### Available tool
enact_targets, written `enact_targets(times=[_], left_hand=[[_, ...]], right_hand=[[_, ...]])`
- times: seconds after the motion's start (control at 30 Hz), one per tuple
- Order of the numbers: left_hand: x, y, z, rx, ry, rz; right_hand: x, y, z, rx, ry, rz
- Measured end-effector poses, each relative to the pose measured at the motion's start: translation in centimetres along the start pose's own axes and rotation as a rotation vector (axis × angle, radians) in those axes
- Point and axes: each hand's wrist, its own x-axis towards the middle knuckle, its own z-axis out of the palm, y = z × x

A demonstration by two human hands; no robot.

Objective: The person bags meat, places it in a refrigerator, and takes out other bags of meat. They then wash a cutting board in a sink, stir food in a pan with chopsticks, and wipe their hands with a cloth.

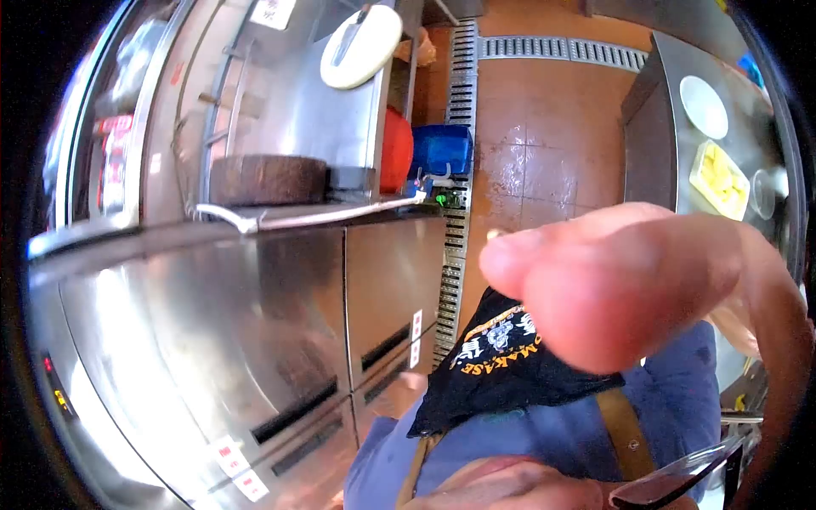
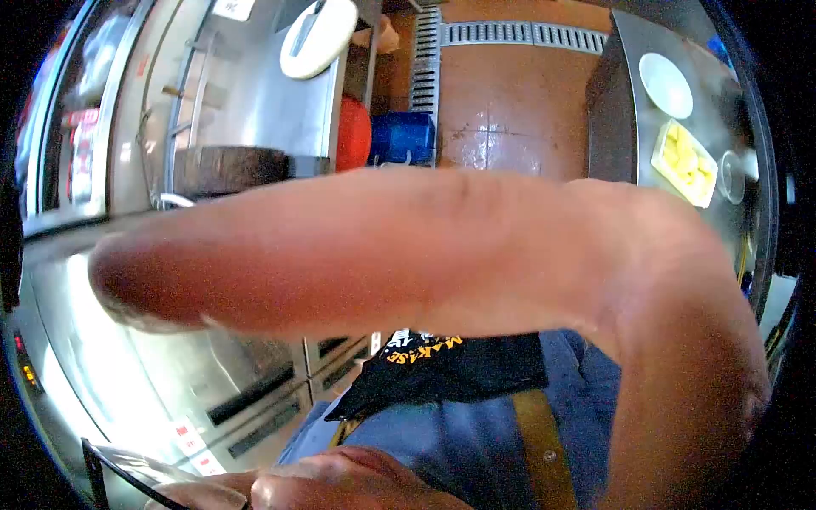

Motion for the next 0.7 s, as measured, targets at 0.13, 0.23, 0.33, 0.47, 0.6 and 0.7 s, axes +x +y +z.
enact_targets(times=[0.13,0.23,0.33,0.47,0.6,0.7], left_hand=[[-0.9,-3.0,8.3,0.388,-0.522,-0.092],[-1.3,-1.3,15.7,0.594,-0.798,-0.037],[-1.3,2.4,24.1,0.728,-0.973,0.064],[-3.2,11.4,38.4,0.74,-1.112,0.169],[-12.4,25.7,52.8,0.414,-1.173,0.066],[-19.0,33.7,60.4,0.113,-1.393,0.034]], right_hand=[[0.9,0.8,-3.3,0.064,0.03,0.04],[1.9,0.8,-6.5,0.081,0.044,0.049],[3.1,0.1,-9.9,0.085,0.103,0.098],[5.6,-2.0,-14.7,0.108,0.305,0.286],[8.4,-3.2,-20.7,0.285,0.587,0.51],[9.0,-3.8,-24.9,0.356,0.717,0.598]])
